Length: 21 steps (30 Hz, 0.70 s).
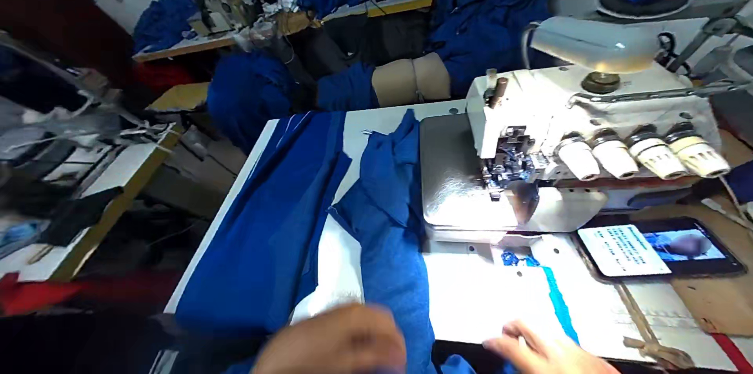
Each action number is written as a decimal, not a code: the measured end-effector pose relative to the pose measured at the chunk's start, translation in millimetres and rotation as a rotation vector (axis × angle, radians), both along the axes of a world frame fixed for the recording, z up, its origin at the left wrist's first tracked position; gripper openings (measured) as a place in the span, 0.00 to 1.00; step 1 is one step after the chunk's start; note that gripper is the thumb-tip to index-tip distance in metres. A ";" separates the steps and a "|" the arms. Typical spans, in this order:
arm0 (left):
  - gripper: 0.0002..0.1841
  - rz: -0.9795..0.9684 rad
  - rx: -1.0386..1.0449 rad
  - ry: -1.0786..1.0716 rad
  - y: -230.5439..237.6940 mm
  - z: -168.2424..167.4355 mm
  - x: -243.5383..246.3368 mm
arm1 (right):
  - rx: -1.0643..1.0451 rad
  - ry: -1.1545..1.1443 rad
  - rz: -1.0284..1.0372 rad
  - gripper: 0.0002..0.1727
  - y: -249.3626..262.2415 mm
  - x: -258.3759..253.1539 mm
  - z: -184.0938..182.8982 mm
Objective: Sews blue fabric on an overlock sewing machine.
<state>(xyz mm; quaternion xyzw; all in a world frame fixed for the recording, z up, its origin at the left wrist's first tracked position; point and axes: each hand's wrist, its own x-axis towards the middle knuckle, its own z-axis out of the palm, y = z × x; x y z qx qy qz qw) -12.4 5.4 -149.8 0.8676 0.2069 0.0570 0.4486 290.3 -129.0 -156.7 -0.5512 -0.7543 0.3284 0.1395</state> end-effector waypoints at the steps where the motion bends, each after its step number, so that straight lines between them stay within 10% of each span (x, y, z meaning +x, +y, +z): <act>1: 0.15 0.274 0.138 0.014 22.8 -1.6 -3.2 | 0.131 0.029 -0.074 0.31 10.4 -12.8 -8.4; 5: 0.29 0.991 0.244 0.158 95.0 -55.1 22.6 | 0.271 0.171 -0.125 0.28 46.9 -86.2 -66.3; 10: 0.11 0.569 -0.140 -0.004 40.4 -41.2 -6.7 | 0.216 0.285 0.051 0.04 9.1 -81.3 -78.1; 16: 0.45 0.925 -0.455 -0.167 0.7 -45.2 13.2 | 0.023 0.276 -0.037 0.07 3.4 -64.8 -72.6; 21: 0.07 0.843 0.111 -0.233 -28.0 48.6 -14.8 | -0.169 0.016 0.012 0.40 -2.5 -88.8 -52.6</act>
